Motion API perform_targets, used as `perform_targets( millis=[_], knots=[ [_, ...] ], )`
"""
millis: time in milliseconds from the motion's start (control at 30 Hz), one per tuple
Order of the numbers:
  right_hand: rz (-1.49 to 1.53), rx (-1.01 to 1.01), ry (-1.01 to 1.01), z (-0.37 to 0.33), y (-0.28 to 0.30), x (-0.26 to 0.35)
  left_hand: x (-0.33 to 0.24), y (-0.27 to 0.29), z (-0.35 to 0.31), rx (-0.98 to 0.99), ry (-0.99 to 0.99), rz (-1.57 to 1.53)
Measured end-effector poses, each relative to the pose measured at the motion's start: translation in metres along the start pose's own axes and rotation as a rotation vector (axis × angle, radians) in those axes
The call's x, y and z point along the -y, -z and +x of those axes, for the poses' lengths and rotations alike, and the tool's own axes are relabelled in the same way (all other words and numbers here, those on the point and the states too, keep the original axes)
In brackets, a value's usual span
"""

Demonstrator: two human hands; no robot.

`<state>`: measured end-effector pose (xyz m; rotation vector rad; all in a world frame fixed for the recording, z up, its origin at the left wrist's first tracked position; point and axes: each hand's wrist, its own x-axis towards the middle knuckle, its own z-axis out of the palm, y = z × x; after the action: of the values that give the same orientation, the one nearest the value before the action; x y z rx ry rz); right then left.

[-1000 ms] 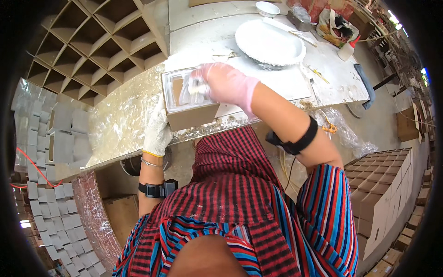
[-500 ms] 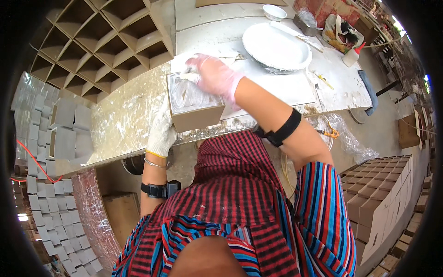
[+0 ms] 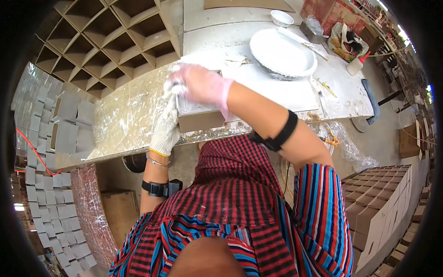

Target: Applying a white finishing paste or adhesive to the surfaces of small rectangular boxes using an applicator pad.

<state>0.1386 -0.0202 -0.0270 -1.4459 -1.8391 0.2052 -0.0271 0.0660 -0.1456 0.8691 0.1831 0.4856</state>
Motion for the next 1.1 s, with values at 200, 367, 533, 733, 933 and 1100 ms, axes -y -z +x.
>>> perform_targets(
  millis=[200,367,533,733,933,1100],
  knots=[
    [-0.161,0.023,-0.348,0.03,0.003,-0.002,-0.001,-0.001,-0.002,0.002,-0.051,0.111],
    [-0.154,0.037,-0.111,-0.01,0.001,0.022,-0.004,-0.015,-0.005,-0.007,-0.079,0.131],
    [-0.11,0.15,-0.017,-0.039,0.0,0.041,-0.001,0.0,0.0,0.037,0.002,0.151],
    [-0.009,0.239,-0.017,-0.042,0.024,0.043,-0.006,-0.008,-0.003,0.072,-0.001,0.03],
    [-0.412,0.035,0.117,-0.07,0.004,0.046,-0.003,-0.005,0.0,0.081,-0.023,0.042],
    [-0.489,-0.041,-0.029,-0.128,0.033,0.013,-0.004,-0.012,-0.001,0.014,-0.053,0.165]
  ],
)
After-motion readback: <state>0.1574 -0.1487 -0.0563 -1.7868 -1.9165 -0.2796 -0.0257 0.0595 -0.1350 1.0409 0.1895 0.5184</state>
